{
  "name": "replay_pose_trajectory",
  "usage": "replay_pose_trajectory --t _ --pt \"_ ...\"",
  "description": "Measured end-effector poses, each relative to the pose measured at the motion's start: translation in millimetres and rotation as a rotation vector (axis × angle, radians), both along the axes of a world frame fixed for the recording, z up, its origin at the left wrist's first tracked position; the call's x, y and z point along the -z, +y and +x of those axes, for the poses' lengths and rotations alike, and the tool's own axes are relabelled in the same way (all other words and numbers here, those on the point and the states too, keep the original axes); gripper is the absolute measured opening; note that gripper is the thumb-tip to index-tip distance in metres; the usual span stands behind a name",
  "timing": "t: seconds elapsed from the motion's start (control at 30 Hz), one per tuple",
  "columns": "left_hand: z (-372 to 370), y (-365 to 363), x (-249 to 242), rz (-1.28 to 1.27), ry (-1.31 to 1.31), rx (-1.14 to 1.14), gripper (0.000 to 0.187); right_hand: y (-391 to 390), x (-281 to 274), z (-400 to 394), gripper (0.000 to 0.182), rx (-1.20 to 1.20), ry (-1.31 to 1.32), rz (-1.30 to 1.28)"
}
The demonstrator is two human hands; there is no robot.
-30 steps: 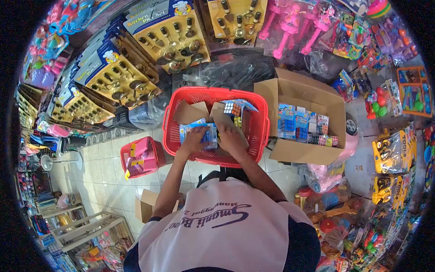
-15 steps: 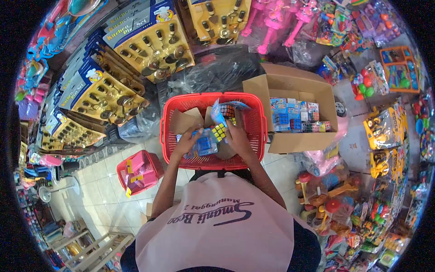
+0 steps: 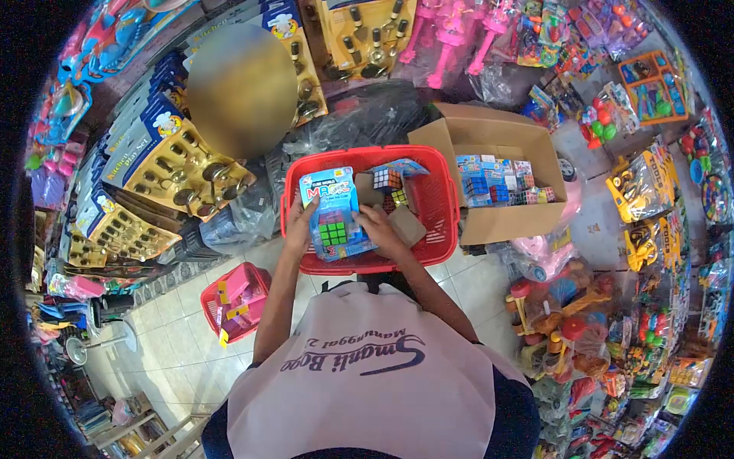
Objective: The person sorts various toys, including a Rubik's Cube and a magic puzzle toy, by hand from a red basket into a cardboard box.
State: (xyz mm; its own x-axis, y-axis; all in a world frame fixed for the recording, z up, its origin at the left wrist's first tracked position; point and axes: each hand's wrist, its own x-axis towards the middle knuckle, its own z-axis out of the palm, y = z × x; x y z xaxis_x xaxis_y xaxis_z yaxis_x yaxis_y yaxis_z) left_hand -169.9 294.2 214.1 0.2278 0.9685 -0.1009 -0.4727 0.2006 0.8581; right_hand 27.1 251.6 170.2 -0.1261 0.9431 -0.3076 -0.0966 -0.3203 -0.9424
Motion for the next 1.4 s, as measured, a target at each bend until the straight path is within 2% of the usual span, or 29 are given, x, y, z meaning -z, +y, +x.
replay_pose_trajectory --t 0.03,0.17,0.2,0.3,0.4,0.5,0.53,0.63,0.67,0.77,0.87,0.97,1.0,1.1,1.13,1.27,1.37,1.4 --pt "-7.1 -1.3 -2.6 0.017 0.038 -0.039 0.030 -0.2 -3.4 -2.6 0.041 0.033 -0.062 -0.056" --pt "-37.1 -5.2 -4.8 0.057 0.104 -0.155 0.030 -0.7 -1.7 9.7 0.050 -0.269 -0.630 0.402" --pt "-42.5 -7.6 -11.6 0.055 0.105 -0.180 0.030 -6.0 4.2 8.2 0.058 -0.328 -0.837 0.501" --pt "-56.1 -9.8 -15.3 0.072 0.092 -0.236 0.029 -17.7 21.3 4.5 0.063 -0.353 -0.907 0.518" --pt "-67.0 -13.8 -21.2 0.052 0.089 -0.274 0.025 -11.2 32.7 13.3 0.063 -0.255 -0.776 0.563" --pt "-69.4 -17.3 -33.6 0.011 -0.016 -0.275 0.025 -6.2 36.3 34.5 0.066 -0.076 -0.647 0.368" --pt "-70.2 -16.1 -34.4 0.010 -0.028 -0.255 0.025 -8.7 25.3 39.6 0.060 -0.049 -0.380 0.288" --pt "-64.4 -15.4 -38.0 -0.050 -0.053 -0.126 0.027 -21.4 -11.6 46.3 0.050 0.142 -0.106 0.083" --pt "-58.9 -13.5 -36.2 -0.075 -0.049 -0.069 0.028 -22.9 -7.5 52.7 0.046 0.114 0.003 0.055" --pt "-34.1 -8.4 -26.4 -0.127 -0.069 0.097 0.031 -30.5 -12.4 56.5 0.042 0.117 0.337 0.021" --pt "4.5 -7.5 -35.9 -0.136 -0.100 0.238 0.031 -41.3 -57.9 51.2 0.042 0.204 0.495 0.017" --pt "38.7 -3.8 -35.4 -0.128 -0.105 0.370 0.032 -45.1 -30.5 67.4 0.044 0.204 0.251 -0.003" --pt "49.5 -3.9 -36.5 -0.138 -0.102 0.388 0.032 -51.0 -50.8 66.7 0.047 0.170 0.169 -0.002" --pt "75.9 -0.3 -40.8 -0.168 -0.113 0.415 0.030 -58.3 -41.2 78.7 0.045 0.186 0.419 0.036" --pt "83.1 1.4 -41.9 -0.170 -0.105 0.425 0.029 -62.5 -44.1 78.9 0.042 0.332 0.384 -0.043" --pt "115.7 -1.0 -46.2 -0.145 -0.062 0.383 0.028 -68.4 -56.1 114.0 0.041 0.268 0.368 0.041" --pt "138.9 0.1 -42.4 -0.150 -0.083 0.351 0.026 -79.6 -83.7 146.2 0.043 0.305 0.176 0.020" --pt "148.0 2.0 -41.6 -0.166 -0.115 0.346 0.026 -82.5 -88.4 157.6 0.046 0.309 0.239 0.026"
